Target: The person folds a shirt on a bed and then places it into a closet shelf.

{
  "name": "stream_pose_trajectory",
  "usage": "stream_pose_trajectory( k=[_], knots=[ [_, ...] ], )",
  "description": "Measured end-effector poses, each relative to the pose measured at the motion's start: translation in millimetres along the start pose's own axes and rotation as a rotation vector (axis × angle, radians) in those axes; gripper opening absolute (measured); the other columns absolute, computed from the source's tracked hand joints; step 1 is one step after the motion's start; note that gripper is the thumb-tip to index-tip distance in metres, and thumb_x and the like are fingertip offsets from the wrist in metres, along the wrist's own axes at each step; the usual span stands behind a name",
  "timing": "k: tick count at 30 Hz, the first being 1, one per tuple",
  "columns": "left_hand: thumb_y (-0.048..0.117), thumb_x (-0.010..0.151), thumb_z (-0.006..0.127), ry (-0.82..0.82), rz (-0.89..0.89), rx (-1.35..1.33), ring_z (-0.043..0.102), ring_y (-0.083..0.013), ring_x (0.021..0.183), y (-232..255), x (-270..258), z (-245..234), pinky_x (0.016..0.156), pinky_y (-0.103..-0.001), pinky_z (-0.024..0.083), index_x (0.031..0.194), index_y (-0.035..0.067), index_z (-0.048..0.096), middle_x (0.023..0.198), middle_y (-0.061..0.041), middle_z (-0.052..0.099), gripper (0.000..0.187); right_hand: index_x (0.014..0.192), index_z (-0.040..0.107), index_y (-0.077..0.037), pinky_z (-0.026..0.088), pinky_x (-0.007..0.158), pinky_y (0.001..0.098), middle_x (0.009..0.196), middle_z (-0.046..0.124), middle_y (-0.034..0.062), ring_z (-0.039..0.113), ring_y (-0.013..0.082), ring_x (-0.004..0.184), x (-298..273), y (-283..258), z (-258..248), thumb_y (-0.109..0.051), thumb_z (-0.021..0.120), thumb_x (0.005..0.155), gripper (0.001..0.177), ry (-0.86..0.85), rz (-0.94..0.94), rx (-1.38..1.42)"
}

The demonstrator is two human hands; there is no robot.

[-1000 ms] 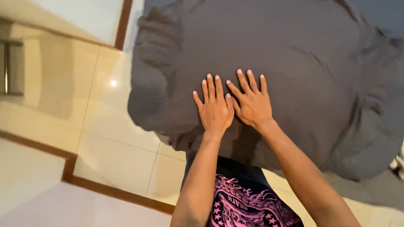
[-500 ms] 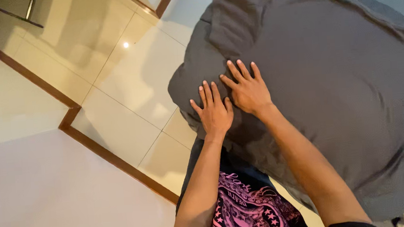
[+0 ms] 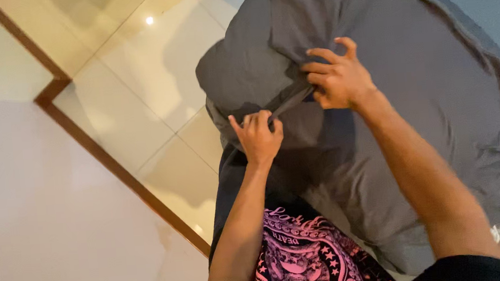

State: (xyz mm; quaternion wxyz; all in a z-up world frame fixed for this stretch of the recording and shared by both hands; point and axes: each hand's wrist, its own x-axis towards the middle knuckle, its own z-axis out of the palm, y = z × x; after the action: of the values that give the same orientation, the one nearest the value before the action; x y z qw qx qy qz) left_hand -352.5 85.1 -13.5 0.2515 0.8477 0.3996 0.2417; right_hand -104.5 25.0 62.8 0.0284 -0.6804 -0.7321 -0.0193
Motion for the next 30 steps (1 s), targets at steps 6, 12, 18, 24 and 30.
stream_pose_trajectory(
  k=[6, 12, 18, 24, 30],
  knots=[
    [0.016, 0.089, 0.074, 0.138, 0.047, 0.022, 0.062, -0.0234, 0.090, 38, -64, 7, 0.100, -0.052, 0.041, 0.099, 0.011, 0.071, 0.091, -0.002, 0.068, 0.012, 0.095, 0.078, -0.025, 0.026, 0.117, 0.0575, 0.111, 0.067, -0.0089, 0.057, 0.0172, 0.127, -67, 9, -16, -0.031, 0.078, 0.079, 0.017, 0.045, -0.019, -0.146],
    [0.015, 0.087, 0.077, 0.149, 0.049, 0.078, 0.056, -0.0218, 0.090, 58, -111, 20, 0.089, -0.044, 0.036, 0.102, 0.017, 0.074, 0.091, 0.000, 0.060, 0.015, 0.098, 0.077, -0.030, 0.028, 0.112, 0.0565, 0.108, 0.065, -0.0089, 0.056, 0.0160, 0.123, -122, 2, -13, -0.035, 0.080, 0.083, 0.015, 0.055, -0.005, -0.240],
    [0.015, 0.082, 0.078, 0.161, 0.039, 0.091, 0.055, -0.0217, 0.091, 67, -138, 25, 0.090, -0.046, 0.034, 0.100, 0.019, 0.076, 0.091, 0.001, 0.059, 0.018, 0.109, 0.079, -0.035, 0.027, 0.112, 0.0565, 0.111, 0.064, -0.0094, 0.054, 0.0159, 0.125, -166, -5, 0, -0.039, 0.081, 0.083, 0.026, 0.042, 0.005, -0.249],
    [0.013, 0.081, 0.079, 0.137, 0.014, 0.131, 0.056, -0.0227, 0.091, 67, -159, 35, 0.088, -0.047, 0.035, 0.095, 0.018, 0.075, 0.092, 0.000, 0.060, 0.016, 0.106, 0.079, -0.034, 0.026, 0.112, 0.0572, 0.110, 0.065, -0.0088, 0.055, 0.0164, 0.124, -185, -12, 8, -0.036, 0.080, 0.082, 0.023, 0.079, 0.010, -0.225],
    [0.014, 0.077, 0.077, -0.146, -0.145, 0.247, 0.064, -0.0266, 0.090, 39, -187, 43, 0.080, -0.048, 0.045, 0.100, 0.014, 0.073, 0.096, -0.004, 0.067, 0.023, 0.104, 0.078, -0.029, 0.030, 0.108, 0.0584, 0.113, 0.068, -0.0060, 0.057, 0.0181, 0.122, -176, -46, 18, -0.037, 0.075, 0.078, 0.027, -0.045, -0.117, -0.157]
  ],
)
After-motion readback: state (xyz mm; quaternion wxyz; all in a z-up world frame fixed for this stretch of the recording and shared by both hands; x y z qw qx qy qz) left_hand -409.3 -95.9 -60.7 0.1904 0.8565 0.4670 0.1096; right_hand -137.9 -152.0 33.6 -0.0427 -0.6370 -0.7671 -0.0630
